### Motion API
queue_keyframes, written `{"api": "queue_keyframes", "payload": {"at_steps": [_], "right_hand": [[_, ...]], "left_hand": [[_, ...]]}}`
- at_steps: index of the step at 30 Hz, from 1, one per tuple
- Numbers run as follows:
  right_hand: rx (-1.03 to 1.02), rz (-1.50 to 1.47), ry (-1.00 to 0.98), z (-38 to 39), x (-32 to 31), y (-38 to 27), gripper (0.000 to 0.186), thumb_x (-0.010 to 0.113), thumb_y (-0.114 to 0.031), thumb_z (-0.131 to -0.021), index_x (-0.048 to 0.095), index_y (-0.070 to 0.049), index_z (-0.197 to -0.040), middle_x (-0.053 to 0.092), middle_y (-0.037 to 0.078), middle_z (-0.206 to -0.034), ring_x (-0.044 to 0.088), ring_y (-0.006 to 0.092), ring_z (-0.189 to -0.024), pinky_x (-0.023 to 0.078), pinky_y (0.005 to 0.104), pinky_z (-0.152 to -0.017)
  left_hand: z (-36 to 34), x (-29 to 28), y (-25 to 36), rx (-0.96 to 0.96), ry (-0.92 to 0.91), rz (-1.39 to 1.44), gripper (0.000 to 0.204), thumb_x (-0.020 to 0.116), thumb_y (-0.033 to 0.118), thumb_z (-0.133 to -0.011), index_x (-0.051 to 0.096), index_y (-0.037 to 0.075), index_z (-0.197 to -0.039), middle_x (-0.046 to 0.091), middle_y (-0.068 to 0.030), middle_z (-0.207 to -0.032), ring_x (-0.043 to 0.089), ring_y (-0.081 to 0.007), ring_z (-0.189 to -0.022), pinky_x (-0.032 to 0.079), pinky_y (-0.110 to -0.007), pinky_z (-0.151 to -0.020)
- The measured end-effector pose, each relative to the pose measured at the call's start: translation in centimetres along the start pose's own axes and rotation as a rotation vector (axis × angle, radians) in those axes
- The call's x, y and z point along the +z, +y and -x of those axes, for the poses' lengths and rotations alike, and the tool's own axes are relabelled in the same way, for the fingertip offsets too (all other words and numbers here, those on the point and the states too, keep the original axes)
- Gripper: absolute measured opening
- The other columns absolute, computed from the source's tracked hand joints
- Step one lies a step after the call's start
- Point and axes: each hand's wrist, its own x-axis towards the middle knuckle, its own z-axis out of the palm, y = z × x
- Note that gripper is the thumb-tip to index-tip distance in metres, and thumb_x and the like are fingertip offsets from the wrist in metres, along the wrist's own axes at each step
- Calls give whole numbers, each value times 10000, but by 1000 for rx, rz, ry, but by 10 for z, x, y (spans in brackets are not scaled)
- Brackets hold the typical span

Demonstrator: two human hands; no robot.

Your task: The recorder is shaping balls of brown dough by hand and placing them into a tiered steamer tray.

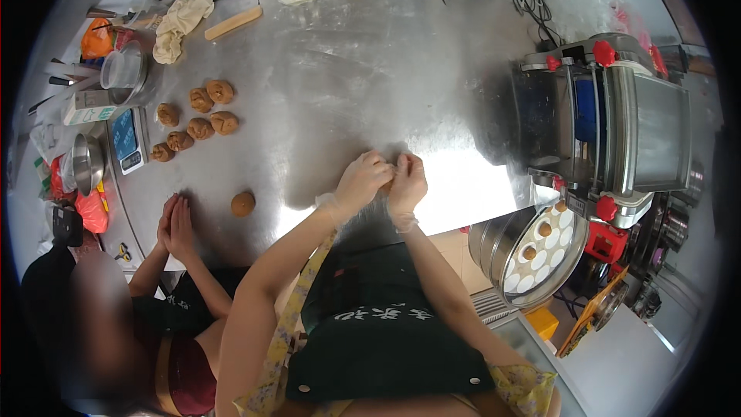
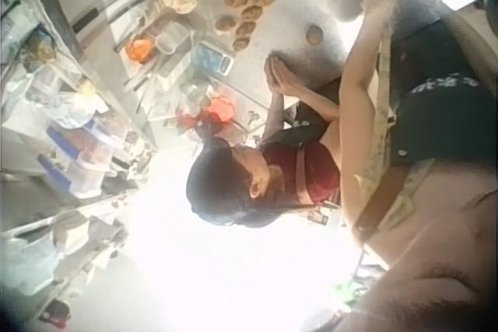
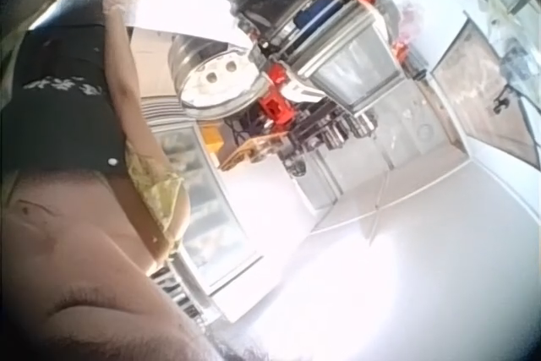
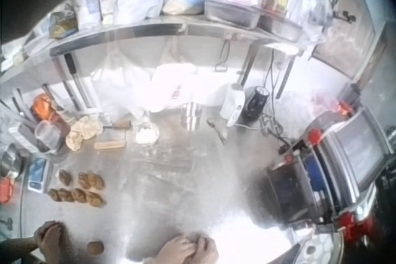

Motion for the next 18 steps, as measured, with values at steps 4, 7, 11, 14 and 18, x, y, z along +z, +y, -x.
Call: {"api": "queue_keyframes", "payload": {"at_steps": [4, 7, 11, 14, 18], "right_hand": [[-619, 418, 235, -7, 15, 11, 103, 619, -128, -944, 648, -53, -1008, 650, 114, -873, 638, 291, -735, 517, 387, -610], [-662, 522, 199, -17, 20, 9, 80, 620, -106, -930, 638, -71, -1000, 668, 107, -919, 653, 310, -786, 527, 395, -648], [-591, 487, 93, -27, 15, 4, 107, 605, -100, -946, 644, -42, -1026, 645, 118, -883, 638, 288, -766, 523, 390, -645], [-361, 245, -26, -16, -13, 5, 153, 580, -118, -977, 659, -12, -1054, 661, 133, -854, 641, 270, -740, 526, 374, -671], [-90, 176, -39, -1, -18, 12, 201, 541, -152, -1010, 672, -6, -1053, 690, 162, -851, 662, 265, -754, 524, 361, -703]], "left_hand": [[18, 19, 23, -102, 40, -422, 519, 536, 107, -880, 520, 47, -1395, 460, -138, -1483, 383, -320, -1404, 307, -470, -1173], [15, 30, 31, -338, -129, -585, 648, 484, 215, -948, 296, 39, -1542, 300, -123, -1599, 265, -321, -1481, 238, -447, -1205], [7, 29, 35, -383, -63, -616, 663, 518, 204, -936, 301, 35, -1539, 291, -139, -1601, 246, -320, -1491, 225, -458, -1206], [16, 29, 38, -423, -22, -563, 622, 569, 149, -905, 386, 47, -1490, 422, -148, -1495, 378, -344, -1400, 333, -447, -1139], [27, 60, 46, -434, 430, 88, 492, 710, 57, -778, 553, 65, -1244, 552, -127, -1230, 532, -352, -1108, 473, -442, -904]]}}
